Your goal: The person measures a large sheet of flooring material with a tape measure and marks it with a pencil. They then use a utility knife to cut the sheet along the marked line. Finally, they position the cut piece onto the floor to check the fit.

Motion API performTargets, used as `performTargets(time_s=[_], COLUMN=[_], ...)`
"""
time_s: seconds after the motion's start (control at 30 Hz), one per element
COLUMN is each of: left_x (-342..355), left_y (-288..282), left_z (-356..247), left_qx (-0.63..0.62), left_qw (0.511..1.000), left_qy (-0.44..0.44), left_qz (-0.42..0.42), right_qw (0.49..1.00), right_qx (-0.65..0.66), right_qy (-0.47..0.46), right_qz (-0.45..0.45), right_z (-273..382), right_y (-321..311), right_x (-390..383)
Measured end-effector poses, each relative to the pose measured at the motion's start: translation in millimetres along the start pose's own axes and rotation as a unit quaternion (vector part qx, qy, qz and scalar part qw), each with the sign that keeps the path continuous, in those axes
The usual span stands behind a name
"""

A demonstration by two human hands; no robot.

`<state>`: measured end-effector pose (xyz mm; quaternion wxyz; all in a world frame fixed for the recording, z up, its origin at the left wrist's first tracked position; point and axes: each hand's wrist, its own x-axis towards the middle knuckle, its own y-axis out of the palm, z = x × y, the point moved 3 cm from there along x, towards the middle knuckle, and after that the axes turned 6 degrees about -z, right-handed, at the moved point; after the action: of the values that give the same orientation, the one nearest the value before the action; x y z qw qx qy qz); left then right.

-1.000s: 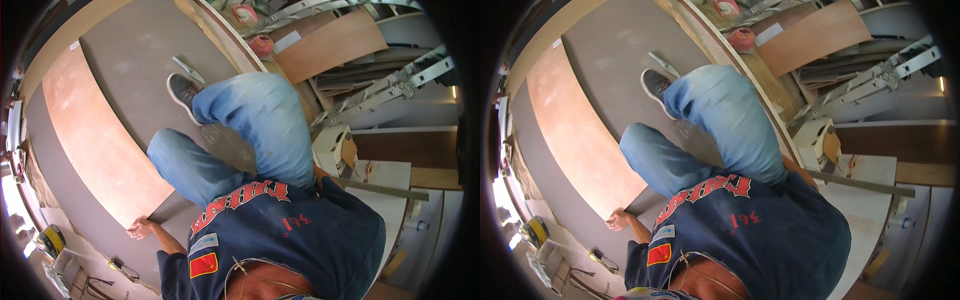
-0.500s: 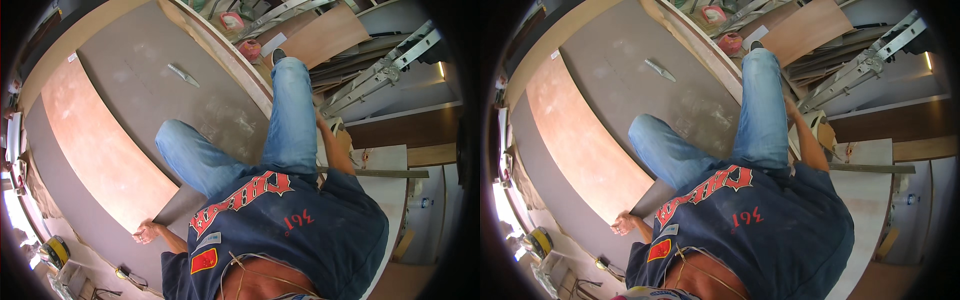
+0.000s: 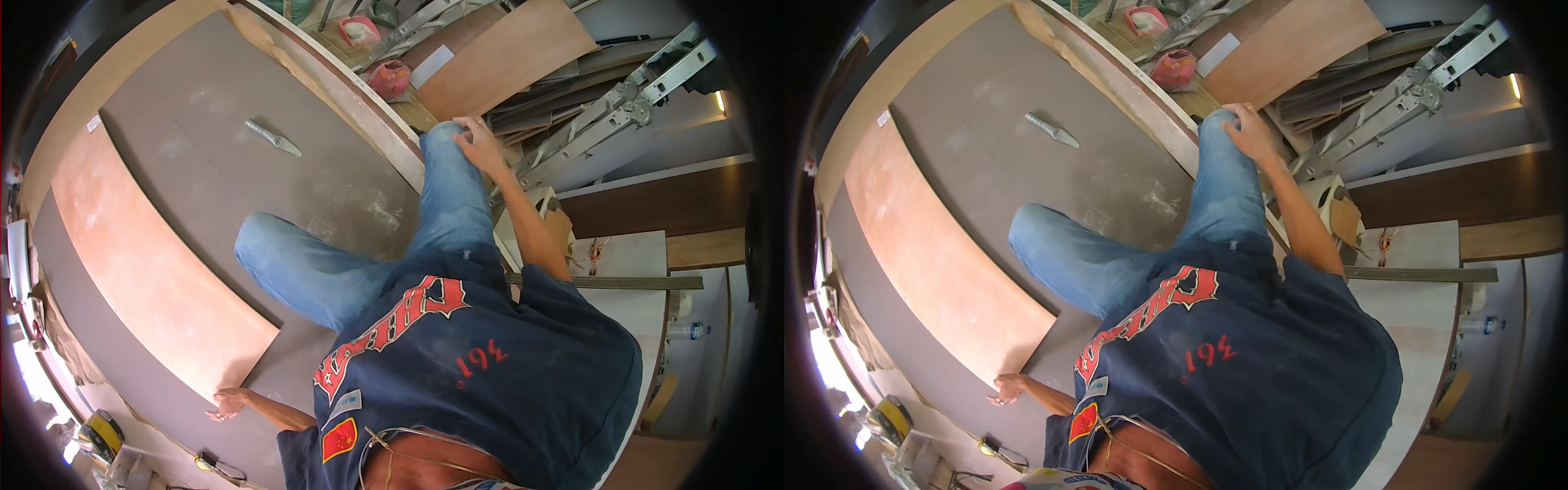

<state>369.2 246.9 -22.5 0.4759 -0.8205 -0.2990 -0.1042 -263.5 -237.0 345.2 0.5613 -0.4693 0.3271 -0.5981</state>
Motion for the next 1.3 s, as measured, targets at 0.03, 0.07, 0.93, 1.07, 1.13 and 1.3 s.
performTargets(time_s=[0.03, 0.07, 0.93, 1.07, 1.13, 1.3], left_x=[7, 12, -447, -352, -322, -385], left_y=[2, 2, -230, -317, -374, -521], left_z=[-19, -44, -634, -565, -527, -376], left_qx=[-0.031, -0.062, -0.025, -0.018, 0.005, 0.059], left_qw=[0.999, 0.996, 0.608, 0.829, 0.911, 0.961], left_qy=[0.027, 0.056, 0.393, 0.151, 0.01, -0.176], left_qz=[0.006, 0.013, 0.689, 0.538, 0.411, 0.207], right_qw=[1.0, 1.0, 0.862, 0.824, 0.795, 0.713], right_qx=[0.005, -0.005, 0.356, 0.268, 0.251, 0.183], right_qy=[0.008, 0.019, -0.006, -0.076, -0.175, -0.42], right_qz=[-0.004, -0.019, 0.362, 0.494, 0.523, 0.531], right_z=[-2, -25, -221, -213, -203, -125], right_y=[2, 1, 188, 212, 253, 366], right_x=[-10, -17, 205, 221, 226, 297])
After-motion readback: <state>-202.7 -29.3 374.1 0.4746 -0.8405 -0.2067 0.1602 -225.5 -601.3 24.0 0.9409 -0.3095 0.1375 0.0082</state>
